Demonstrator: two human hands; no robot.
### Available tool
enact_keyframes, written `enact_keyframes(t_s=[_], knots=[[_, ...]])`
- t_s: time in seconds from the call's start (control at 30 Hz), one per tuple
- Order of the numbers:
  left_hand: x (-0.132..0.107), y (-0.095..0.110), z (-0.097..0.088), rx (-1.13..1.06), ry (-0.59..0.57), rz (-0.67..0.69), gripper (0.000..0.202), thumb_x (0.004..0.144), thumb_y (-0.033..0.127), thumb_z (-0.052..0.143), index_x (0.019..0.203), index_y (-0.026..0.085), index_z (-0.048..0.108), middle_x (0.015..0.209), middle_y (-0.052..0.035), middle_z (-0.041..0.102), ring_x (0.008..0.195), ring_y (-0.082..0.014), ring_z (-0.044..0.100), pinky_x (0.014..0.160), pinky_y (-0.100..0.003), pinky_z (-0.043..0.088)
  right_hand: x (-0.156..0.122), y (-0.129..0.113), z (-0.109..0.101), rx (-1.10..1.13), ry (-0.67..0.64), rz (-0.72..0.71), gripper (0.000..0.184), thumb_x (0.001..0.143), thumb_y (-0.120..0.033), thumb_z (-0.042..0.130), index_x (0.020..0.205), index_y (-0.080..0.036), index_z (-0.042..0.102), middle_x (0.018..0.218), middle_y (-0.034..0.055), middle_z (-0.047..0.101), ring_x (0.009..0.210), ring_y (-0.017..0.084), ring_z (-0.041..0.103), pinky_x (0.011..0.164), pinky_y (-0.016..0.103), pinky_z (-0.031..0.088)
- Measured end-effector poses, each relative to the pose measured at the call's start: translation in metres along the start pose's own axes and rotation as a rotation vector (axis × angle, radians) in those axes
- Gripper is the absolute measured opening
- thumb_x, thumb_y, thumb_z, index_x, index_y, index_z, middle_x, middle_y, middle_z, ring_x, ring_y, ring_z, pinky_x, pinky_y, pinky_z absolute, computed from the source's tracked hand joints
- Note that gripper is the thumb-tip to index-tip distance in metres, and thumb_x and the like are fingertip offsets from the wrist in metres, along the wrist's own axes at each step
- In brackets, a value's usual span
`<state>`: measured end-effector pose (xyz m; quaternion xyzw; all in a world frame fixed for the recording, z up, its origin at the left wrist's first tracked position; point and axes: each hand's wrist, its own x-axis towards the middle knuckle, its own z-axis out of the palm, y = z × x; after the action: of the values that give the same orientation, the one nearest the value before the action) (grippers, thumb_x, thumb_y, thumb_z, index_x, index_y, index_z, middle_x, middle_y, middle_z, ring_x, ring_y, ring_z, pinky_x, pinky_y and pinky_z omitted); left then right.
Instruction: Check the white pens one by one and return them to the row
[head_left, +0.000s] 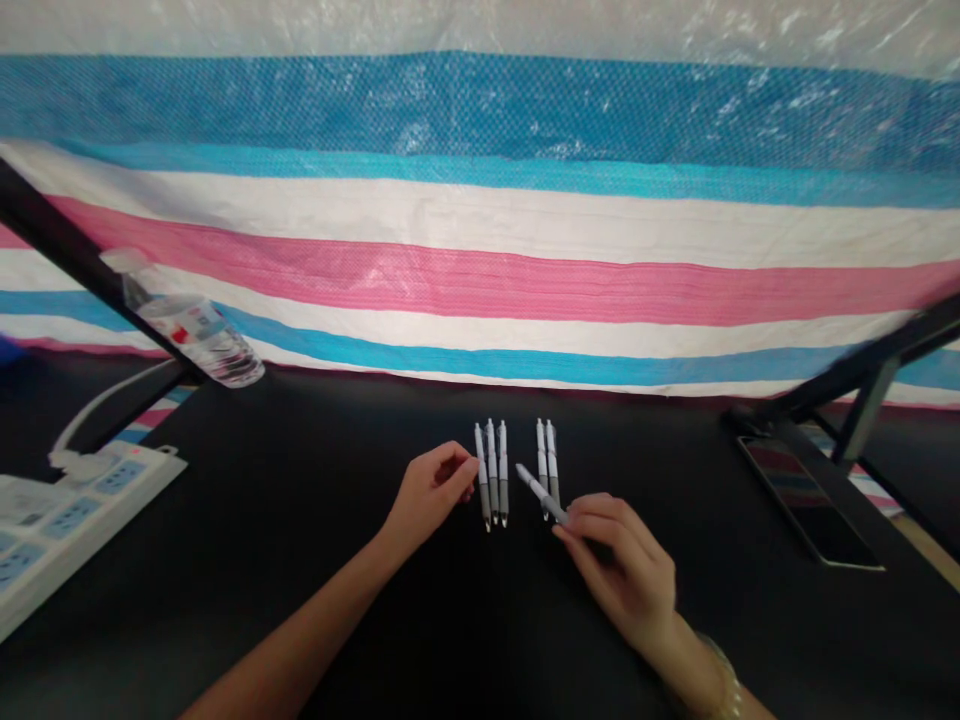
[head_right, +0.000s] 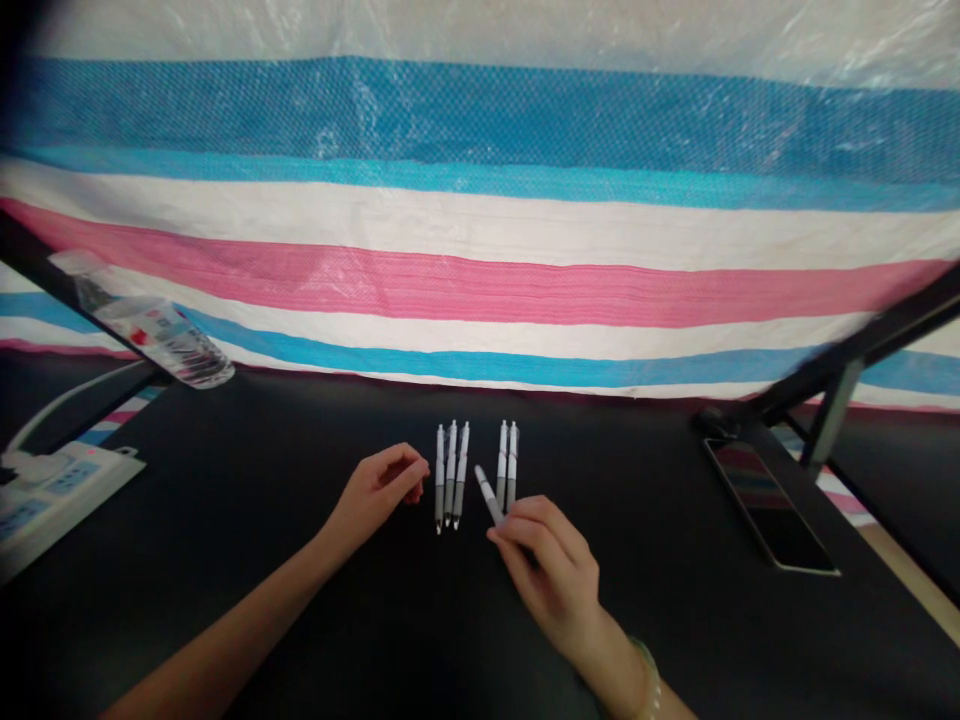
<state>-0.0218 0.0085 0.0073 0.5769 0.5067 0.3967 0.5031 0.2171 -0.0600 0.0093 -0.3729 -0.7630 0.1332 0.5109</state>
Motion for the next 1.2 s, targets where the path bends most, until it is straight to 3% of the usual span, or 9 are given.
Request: enact_keyframes(t_s=[0.17,0.27,0.33,0.47,0.63,0.83,1.0,1.1,1.2], knots=[[-0.002,0.006,-0.008,0.018,-0.331,-0.115,0.055,0.088,0.060,0.056,0.053,0.018,0.060,0.040,0.0048,0.043,0.037,-0.0084,0.036,0.041,-0.021,0.025,-0.001,0.001,0.001,0.390,0.349,0.409,0.013,0.091,-0.016,0.069,0.093,-0.025,0.060,0.086,0.0012,0.062,0.078,0.017,0.063,0.067,0.029,0.052],[-0.004,0.005,-0.010,-0.031,-0.537,-0.124,0.065,0.090,0.068,0.048,0.054,0.017,0.066,0.037,0.0036,0.041,0.035,-0.0081,0.032,0.041,-0.023,0.021,0.000,0.005,0.001,0.603,0.423,0.568,0.010,0.094,-0.025,0.067,0.091,-0.025,0.058,0.086,-0.0012,0.061,0.075,0.014,0.063,0.071,0.028,0.052],[-0.005,0.003,-0.007,-0.088,-0.599,-0.095,0.067,0.089,0.072,0.045,0.062,0.016,0.072,0.038,0.0033,0.042,0.035,-0.0086,0.031,0.042,-0.024,0.022,0.001,0.006,0.002,0.706,0.406,0.634,0.012,0.094,-0.029,0.067,0.090,-0.025,0.058,0.086,-0.0017,0.061,0.075,0.014,0.063,0.074,0.028,0.052],[-0.009,0.000,0.002,-0.170,-0.566,-0.031,0.071,0.089,0.075,0.042,0.052,0.018,0.066,0.037,0.0039,0.037,0.034,-0.0086,0.028,0.043,-0.026,0.021,0.000,-0.001,0.005,0.850,0.301,0.676,0.013,0.096,-0.030,0.066,0.088,-0.024,0.058,0.087,-0.0013,0.060,0.079,0.014,0.065,0.076,0.027,0.052],[-0.016,0.001,0.005,-0.228,-0.459,-0.008,0.070,0.090,0.069,0.045,0.041,0.020,0.054,0.038,0.0039,0.031,0.037,-0.0090,0.025,0.045,-0.028,0.019,-0.004,-0.009,0.008,0.983,0.154,0.610,0.012,0.098,-0.030,0.062,0.091,-0.024,0.056,0.086,-0.0004,0.057,0.079,0.016,0.064,0.076,0.030,0.051],[-0.016,-0.003,0.003,-0.340,-0.433,0.011,0.055,0.083,0.059,0.058,0.047,0.018,0.056,0.039,0.0043,0.037,0.037,-0.0083,0.026,0.042,-0.027,0.014,-0.012,-0.010,0.008,0.852,0.059,0.533,0.004,0.099,-0.028,0.060,0.099,-0.024,0.059,0.095,0.0025,0.055,0.086,0.018,0.063,0.079,0.034,0.049],[-0.013,-0.008,0.003,-0.357,-0.360,0.041,0.056,0.087,0.053,0.054,0.044,0.017,0.051,0.039,0.0041,0.036,0.041,-0.0086,0.028,0.045,-0.027,0.018,-0.012,-0.014,0.008,0.728,-0.012,0.489,0.003,0.099,-0.026,0.060,0.098,-0.024,0.061,0.094,0.0034,0.056,0.087,0.017,0.060,0.078,0.030,0.048],[-0.011,-0.010,0.002,-0.369,-0.334,0.051,0.053,0.085,0.048,0.054,0.042,0.017,0.049,0.039,0.0042,0.035,0.041,-0.0089,0.028,0.046,-0.028,0.018,-0.010,-0.016,0.010,0.765,-0.059,0.563,0.007,0.098,-0.030,0.062,0.100,-0.023,0.060,0.091,0.0028,0.058,0.084,0.016,0.060,0.076,0.028,0.048],[-0.009,-0.009,-0.001,-0.355,-0.324,0.061,0.049,0.082,0.045,0.054,0.041,0.018,0.048,0.038,0.0042,0.035,0.041,-0.0092,0.028,0.047,-0.028,0.019,-0.013,-0.015,0.017,1.025,-0.245,0.743,0.029,0.098,-0.047,0.059,0.107,-0.019,0.058,0.087,0.0046,0.062,0.072,0.016,0.062,0.065,0.028,0.051]])
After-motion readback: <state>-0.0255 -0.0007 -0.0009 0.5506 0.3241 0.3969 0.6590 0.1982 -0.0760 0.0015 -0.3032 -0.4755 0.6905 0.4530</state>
